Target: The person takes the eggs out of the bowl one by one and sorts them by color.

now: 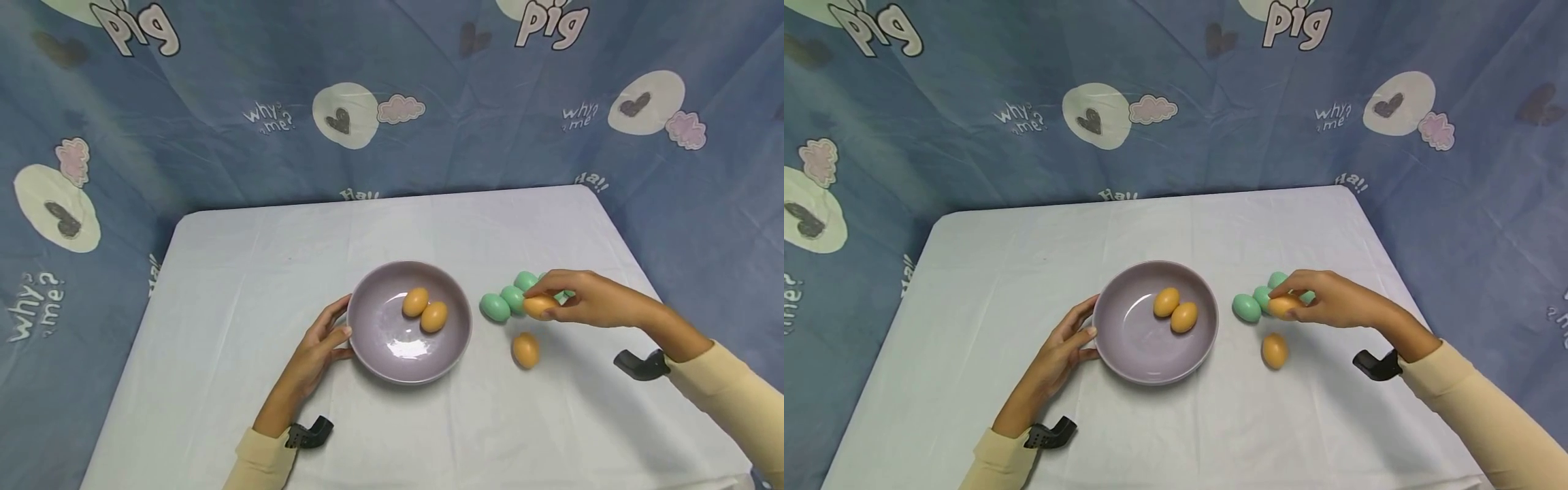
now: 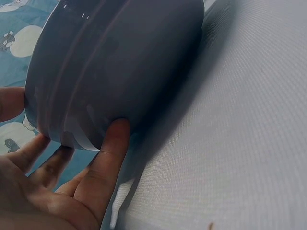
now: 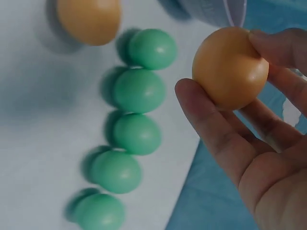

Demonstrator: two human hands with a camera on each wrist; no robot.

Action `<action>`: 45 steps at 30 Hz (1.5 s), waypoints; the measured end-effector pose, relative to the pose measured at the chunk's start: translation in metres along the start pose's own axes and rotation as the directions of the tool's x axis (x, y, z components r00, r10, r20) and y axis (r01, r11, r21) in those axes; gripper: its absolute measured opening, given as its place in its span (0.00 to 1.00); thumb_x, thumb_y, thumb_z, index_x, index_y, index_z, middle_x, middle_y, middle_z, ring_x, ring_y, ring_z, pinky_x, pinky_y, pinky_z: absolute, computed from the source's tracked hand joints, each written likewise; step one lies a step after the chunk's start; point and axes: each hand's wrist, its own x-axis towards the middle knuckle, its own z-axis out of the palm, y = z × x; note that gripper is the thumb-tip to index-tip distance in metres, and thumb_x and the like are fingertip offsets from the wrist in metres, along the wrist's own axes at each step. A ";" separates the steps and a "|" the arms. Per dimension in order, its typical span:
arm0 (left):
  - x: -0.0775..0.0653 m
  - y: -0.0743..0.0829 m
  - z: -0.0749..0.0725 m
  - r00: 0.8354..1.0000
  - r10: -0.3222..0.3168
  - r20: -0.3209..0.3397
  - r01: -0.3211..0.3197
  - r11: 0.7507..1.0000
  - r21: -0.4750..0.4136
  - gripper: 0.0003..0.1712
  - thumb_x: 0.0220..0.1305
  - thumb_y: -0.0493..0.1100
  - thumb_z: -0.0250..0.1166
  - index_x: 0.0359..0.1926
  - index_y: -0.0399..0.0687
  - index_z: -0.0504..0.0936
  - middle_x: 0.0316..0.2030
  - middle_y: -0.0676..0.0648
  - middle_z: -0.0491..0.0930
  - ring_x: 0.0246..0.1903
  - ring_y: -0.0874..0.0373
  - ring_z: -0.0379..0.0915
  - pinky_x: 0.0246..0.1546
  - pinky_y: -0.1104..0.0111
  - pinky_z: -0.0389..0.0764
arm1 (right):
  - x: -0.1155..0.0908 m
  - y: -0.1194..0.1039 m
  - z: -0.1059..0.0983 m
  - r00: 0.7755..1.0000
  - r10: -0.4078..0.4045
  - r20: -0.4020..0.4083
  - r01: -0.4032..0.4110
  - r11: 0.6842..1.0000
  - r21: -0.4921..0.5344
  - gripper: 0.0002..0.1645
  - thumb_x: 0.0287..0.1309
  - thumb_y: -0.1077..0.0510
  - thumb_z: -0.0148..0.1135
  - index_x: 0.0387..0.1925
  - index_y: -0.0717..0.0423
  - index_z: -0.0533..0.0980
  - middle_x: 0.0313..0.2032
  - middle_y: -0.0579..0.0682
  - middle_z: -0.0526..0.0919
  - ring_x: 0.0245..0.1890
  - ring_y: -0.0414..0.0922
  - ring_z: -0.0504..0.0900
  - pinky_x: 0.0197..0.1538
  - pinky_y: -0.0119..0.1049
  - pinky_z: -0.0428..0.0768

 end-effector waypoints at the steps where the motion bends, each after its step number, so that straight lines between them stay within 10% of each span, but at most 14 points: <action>1: 0.000 0.000 0.000 1.000 -0.001 -0.002 0.001 1.000 0.001 0.36 0.73 0.40 0.57 0.77 0.51 0.56 0.78 0.46 0.52 0.61 0.59 0.69 0.45 0.59 0.85 | -0.002 0.003 0.002 1.000 0.018 -0.008 -0.018 1.000 0.006 0.19 0.59 0.59 0.71 0.53 0.48 0.82 0.46 0.42 0.83 0.45 0.34 0.80 0.41 0.32 0.85; 10: 0.000 0.000 0.000 1.000 0.001 0.001 -0.001 1.000 0.006 0.36 0.73 0.39 0.56 0.77 0.51 0.55 0.78 0.45 0.51 0.60 0.62 0.71 0.45 0.59 0.85 | -0.024 0.024 0.020 0.981 0.183 -0.065 -0.186 0.982 -0.039 0.22 0.58 0.56 0.71 0.54 0.51 0.81 0.49 0.46 0.84 0.47 0.34 0.79 0.42 0.32 0.82; 45: -0.001 0.000 0.002 1.000 -0.005 -0.014 0.005 1.000 0.016 0.35 0.73 0.41 0.57 0.77 0.54 0.57 0.77 0.47 0.52 0.64 0.52 0.68 0.46 0.56 0.84 | -0.040 0.044 0.058 0.961 0.276 -0.026 -0.277 0.961 -0.021 0.27 0.59 0.53 0.71 0.57 0.60 0.78 0.54 0.57 0.82 0.47 0.46 0.81 0.45 0.37 0.83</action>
